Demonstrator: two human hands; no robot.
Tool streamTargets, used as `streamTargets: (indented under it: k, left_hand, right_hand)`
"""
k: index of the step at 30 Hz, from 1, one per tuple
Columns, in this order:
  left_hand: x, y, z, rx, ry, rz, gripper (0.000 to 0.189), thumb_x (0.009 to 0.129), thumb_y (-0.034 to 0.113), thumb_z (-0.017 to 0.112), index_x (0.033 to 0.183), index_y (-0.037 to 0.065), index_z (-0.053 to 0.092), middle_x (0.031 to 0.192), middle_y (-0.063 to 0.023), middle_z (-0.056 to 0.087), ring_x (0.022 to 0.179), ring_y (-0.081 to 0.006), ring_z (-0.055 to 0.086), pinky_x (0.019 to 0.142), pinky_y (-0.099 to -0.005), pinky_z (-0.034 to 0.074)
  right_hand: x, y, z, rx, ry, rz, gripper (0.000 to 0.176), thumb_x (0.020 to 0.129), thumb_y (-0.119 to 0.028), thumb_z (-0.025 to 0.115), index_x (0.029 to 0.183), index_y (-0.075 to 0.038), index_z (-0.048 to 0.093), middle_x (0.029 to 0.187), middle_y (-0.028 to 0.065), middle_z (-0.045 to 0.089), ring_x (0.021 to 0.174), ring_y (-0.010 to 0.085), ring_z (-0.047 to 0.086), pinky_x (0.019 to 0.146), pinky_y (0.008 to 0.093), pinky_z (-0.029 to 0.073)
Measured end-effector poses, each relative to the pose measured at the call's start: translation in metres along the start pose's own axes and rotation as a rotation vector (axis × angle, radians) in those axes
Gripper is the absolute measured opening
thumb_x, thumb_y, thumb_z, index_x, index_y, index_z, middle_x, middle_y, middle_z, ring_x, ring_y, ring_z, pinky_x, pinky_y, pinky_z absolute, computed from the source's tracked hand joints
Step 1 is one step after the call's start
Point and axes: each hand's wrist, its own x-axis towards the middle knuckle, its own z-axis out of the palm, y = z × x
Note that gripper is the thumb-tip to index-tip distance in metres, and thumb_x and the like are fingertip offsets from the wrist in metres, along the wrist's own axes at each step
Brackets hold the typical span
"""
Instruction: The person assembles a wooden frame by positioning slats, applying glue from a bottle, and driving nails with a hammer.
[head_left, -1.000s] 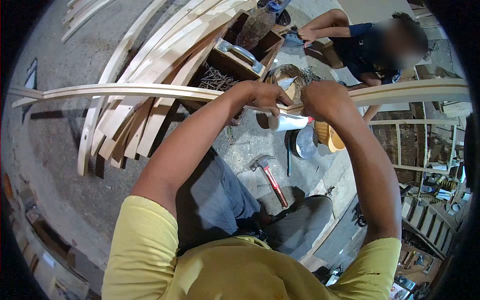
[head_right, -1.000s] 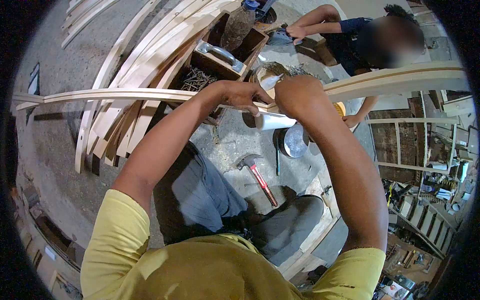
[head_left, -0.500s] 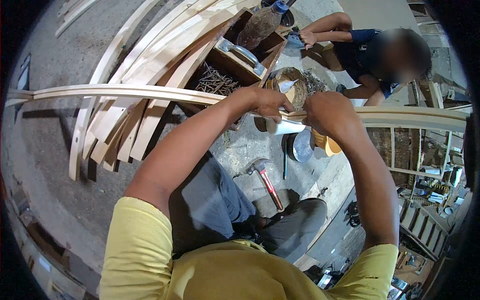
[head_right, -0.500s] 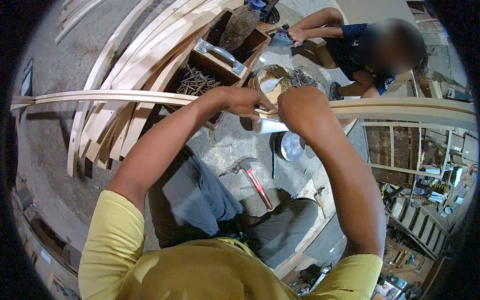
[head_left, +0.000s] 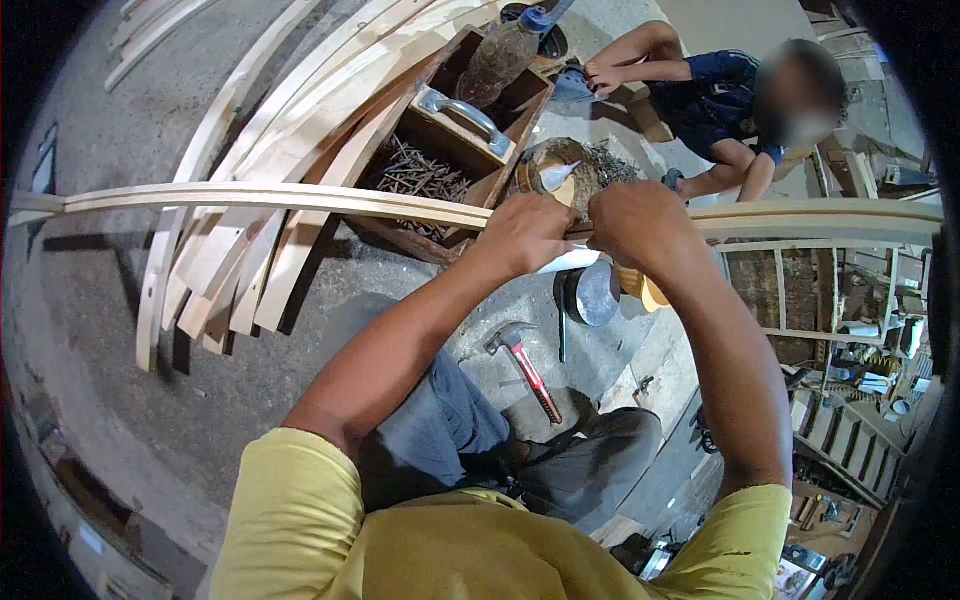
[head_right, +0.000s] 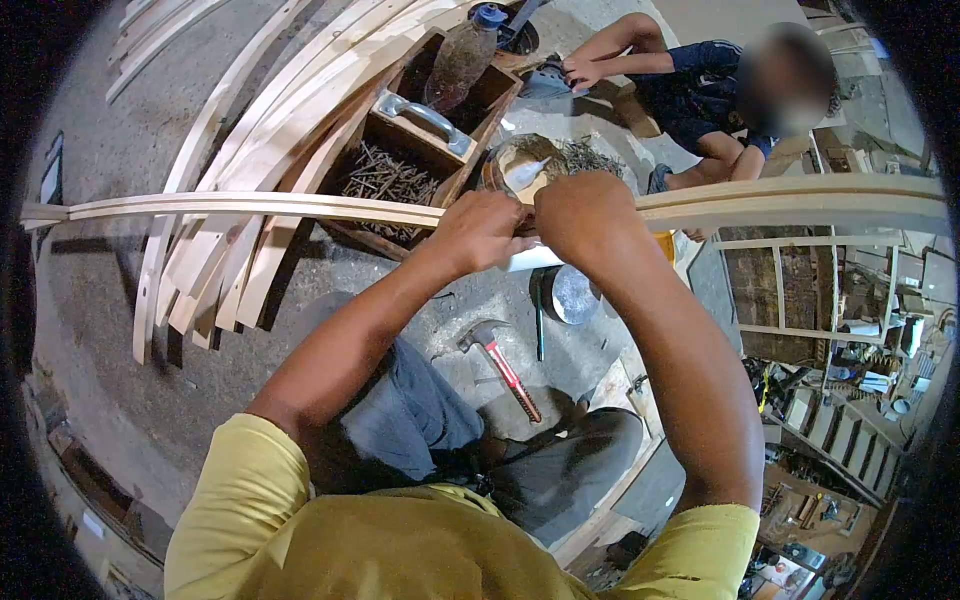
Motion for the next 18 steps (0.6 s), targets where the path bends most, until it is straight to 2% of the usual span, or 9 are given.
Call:
streamTargets:
  k: [5,7,9,11,13,15,16,17,18]
  left_hand:
    - [-0.004,0.011,-0.013,0.042,0.0,-0.061,0.035,0.08,0.037,0.07,0.1,0.008,0.07,0.099,-0.0184,0.068,0.096,-0.0376,0.064,0.082,-0.0484,0.049]
    - [-0.007,0.004,-0.003,0.007,0.07,-0.036,0.034,0.08,0.036,0.07,0.1,0.008,0.07,0.099,-0.0179,0.068,0.095,-0.037,0.064,0.083,-0.0479,0.049]
    - [-0.008,-0.002,0.002,-0.029,0.14,-0.021,0.034,0.081,0.036,0.069,0.101,0.008,0.07,0.1,-0.0174,0.068,0.095,-0.0365,0.064,0.083,-0.0475,0.049]
    - [-0.003,0.0,0.002,0.076,0.008,0.001,0.033,0.082,0.035,0.068,0.104,0.01,0.07,0.099,-0.0173,0.068,0.094,-0.0355,0.065,0.083,-0.0462,0.05]
    - [-0.002,0.002,-0.004,0.086,-0.015,-0.017,0.032,0.083,0.033,0.068,0.107,0.011,0.07,0.099,-0.0163,0.069,0.095,-0.0344,0.065,0.084,-0.0453,0.05]
    - [-0.001,0.008,-0.011,0.078,-0.1,-0.052,0.032,0.083,0.031,0.069,0.108,0.012,0.07,0.097,-0.0157,0.069,0.095,-0.0344,0.065,0.084,-0.0451,0.05]
    - [-0.001,0.011,-0.012,0.087,-0.095,-0.075,0.03,0.083,0.029,0.068,0.108,0.011,0.069,0.096,-0.015,0.069,0.096,-0.0338,0.065,0.084,-0.0454,0.049]
    - [-0.002,0.011,-0.01,0.091,-0.105,-0.07,0.03,0.083,0.029,0.068,0.108,0.011,0.069,0.096,-0.015,0.069,0.096,-0.0338,0.065,0.084,-0.0454,0.049]
    - [-0.002,0.009,-0.008,0.097,-0.072,-0.05,0.028,0.083,0.028,0.067,0.107,0.011,0.069,0.096,-0.0148,0.069,0.095,-0.0334,0.065,0.083,-0.0455,0.049]
  right_hand:
    - [0.0,0.0,0.004,-0.028,0.034,-0.041,0.022,0.075,-0.024,0.071,0.084,-0.004,0.074,0.086,0.0175,0.071,0.085,0.0347,0.07,0.071,0.0437,0.055]
    - [-0.015,-0.007,0.001,0.026,0.5,-0.254,0.019,0.076,-0.021,0.072,0.083,-0.004,0.072,0.09,0.0156,0.071,0.088,0.0332,0.069,0.075,0.0417,0.054]
    - [-0.052,-0.013,-0.017,0.396,0.712,-0.373,0.015,0.079,-0.014,0.071,0.09,-0.006,0.071,0.092,0.0117,0.071,0.084,0.0286,0.068,0.076,0.0368,0.052]
    - [-0.091,-0.001,0.007,0.847,0.577,-0.4,0.019,0.074,-0.01,0.078,0.09,-0.003,0.069,0.088,0.0113,0.071,0.081,0.0244,0.067,0.072,0.0337,0.051]
    - [-0.11,0.026,0.064,1.352,0.311,-0.365,0.023,0.073,-0.008,0.081,0.091,-0.002,0.068,0.086,0.0078,0.07,0.08,0.0177,0.066,0.071,0.0316,0.05]
    - [-0.097,0.016,0.112,1.476,0.449,0.388,0.027,0.075,-0.006,0.081,0.097,-0.001,0.067,0.088,0.0055,0.069,0.081,0.0129,0.065,0.07,0.0282,0.05]
    - [-0.079,0.013,0.122,1.525,0.574,0.373,0.035,0.075,-0.003,0.081,0.105,-0.002,0.064,0.095,0.0045,0.067,0.088,0.0121,0.063,0.073,0.0252,0.05]
    - [-0.062,0.01,0.138,1.532,0.576,0.382,0.035,0.075,-0.003,0.081,0.105,-0.002,0.064,0.095,0.0045,0.067,0.088,0.0121,0.063,0.073,0.0252,0.05]
    - [-0.043,0.009,0.155,1.588,0.595,0.26,0.038,0.074,-0.001,0.081,0.108,-0.002,0.063,0.098,0.0047,0.066,0.092,0.0121,0.061,0.073,0.0246,0.05]
